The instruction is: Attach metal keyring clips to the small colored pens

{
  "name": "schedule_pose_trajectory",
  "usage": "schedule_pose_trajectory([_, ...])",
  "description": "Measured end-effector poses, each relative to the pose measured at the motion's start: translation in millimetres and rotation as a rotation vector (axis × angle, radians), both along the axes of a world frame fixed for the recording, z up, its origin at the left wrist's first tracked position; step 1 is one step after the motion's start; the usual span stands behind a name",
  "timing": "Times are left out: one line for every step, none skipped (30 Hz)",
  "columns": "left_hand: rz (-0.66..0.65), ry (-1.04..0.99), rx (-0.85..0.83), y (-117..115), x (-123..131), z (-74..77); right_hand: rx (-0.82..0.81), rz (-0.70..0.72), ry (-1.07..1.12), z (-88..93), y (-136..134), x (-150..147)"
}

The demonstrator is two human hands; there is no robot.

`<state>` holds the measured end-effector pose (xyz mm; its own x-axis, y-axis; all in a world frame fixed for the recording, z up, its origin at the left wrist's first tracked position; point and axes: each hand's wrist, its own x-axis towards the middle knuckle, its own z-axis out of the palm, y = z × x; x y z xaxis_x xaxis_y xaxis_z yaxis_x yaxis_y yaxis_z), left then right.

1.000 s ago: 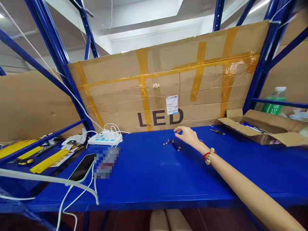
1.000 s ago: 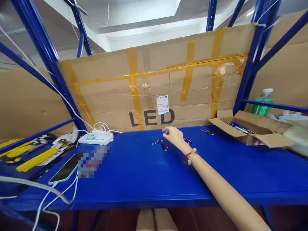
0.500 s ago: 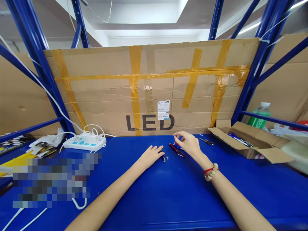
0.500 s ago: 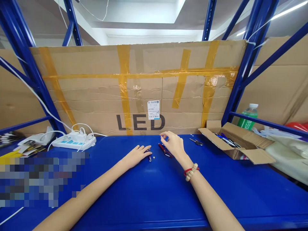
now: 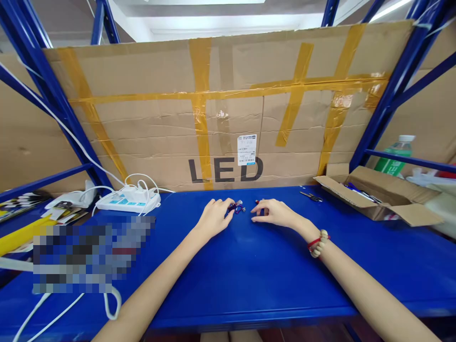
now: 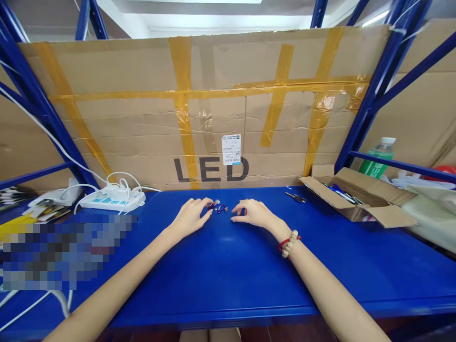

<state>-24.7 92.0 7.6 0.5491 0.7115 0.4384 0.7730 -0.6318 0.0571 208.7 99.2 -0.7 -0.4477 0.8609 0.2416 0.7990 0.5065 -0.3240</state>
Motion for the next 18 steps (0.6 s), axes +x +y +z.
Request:
schedule_pose_trajectory([0.021, -0.030, -0.009, -2.2, -3.4, 1.7, -0.041, 0.026, -0.010, -1.5, 0.3, -1.1])
schedule_pose_trajectory([0.036, -0.051, -0.022, -4.5, -6.2, 3.1, -0.070, 0.051, -0.015, -2.9, 0.8, -2.0])
schedule_pose_trajectory([0.046, -0.062, -0.039, -7.0, -8.4, 4.1, -0.087, 0.071, -0.014, -4.3, 1.7, -2.6])
schedule_pose_trajectory([0.052, -0.068, -0.061, -9.5, -9.9, 4.6, -0.096, 0.080, -0.011, -5.5, 2.6, -3.0])
schedule_pose_trajectory([0.056, -0.074, -0.085, -11.9, -10.8, 4.7, -0.099, 0.075, -0.006, -6.5, 3.6, -3.0])
schedule_pose_trajectory([0.057, -0.078, -0.107, -14.1, -11.3, 4.3, -0.104, 0.057, -0.005, -7.3, 4.3, -2.8])
schedule_pose_trajectory([0.056, -0.078, -0.126, -16.0, -11.2, 3.6, -0.110, 0.033, -0.007, -7.9, 4.9, -2.5])
schedule_pose_trajectory([0.055, -0.073, -0.140, -17.6, -10.8, 2.8, -0.116, 0.011, -0.009, -8.3, 5.1, -2.1])
schedule_pose_trajectory([0.053, -0.059, -0.149, -18.7, -10.1, 2.0, -0.123, -0.006, -0.010, -8.5, 5.0, -1.8])
schedule_pose_trajectory([0.050, -0.038, -0.156, -19.4, -9.3, 1.3, -0.127, -0.014, -0.008, -8.6, 4.8, -1.7])
schedule_pose_trajectory([0.046, -0.014, -0.164, -19.6, -8.5, 0.7, -0.132, -0.014, -0.002, -8.7, 4.4, -1.8])
schedule_pose_trajectory([0.049, 0.006, -0.173, -19.4, -7.9, 0.2, -0.139, -0.009, 0.007, -8.9, 4.1, -2.1])
schedule_pose_trajectory([0.053, 0.026, -0.180, -18.9, -7.5, -0.3, -0.147, -0.005, 0.020, -9.4, 3.9, -2.7])
schedule_pose_trajectory([0.056, 0.043, -0.182, -18.2, -7.4, -0.9, -0.156, -0.003, 0.034, -10.2, 3.9, -3.4])
schedule_pose_trajectory([0.055, 0.059, -0.176, -17.3, -7.6, -1.7, -0.164, 0.001, 0.049, -11.4, 4.2, -4.2])
schedule_pose_trajectory([0.050, 0.075, -0.163, -16.3, -8.0, -2.6, -0.166, 0.009, 0.063, -12.9, 4.7, -5.2])
schedule_pose_trajectory([0.039, 0.087, -0.146, -15.4, -8.6, -3.8, -0.163, 0.022, 0.073, -14.7, 5.2, -6.3])
schedule_pose_trajectory([0.025, 0.092, -0.130, -14.7, -9.2, -5.1, -0.153, 0.036, 0.078, -16.4, 5.4, -7.7])
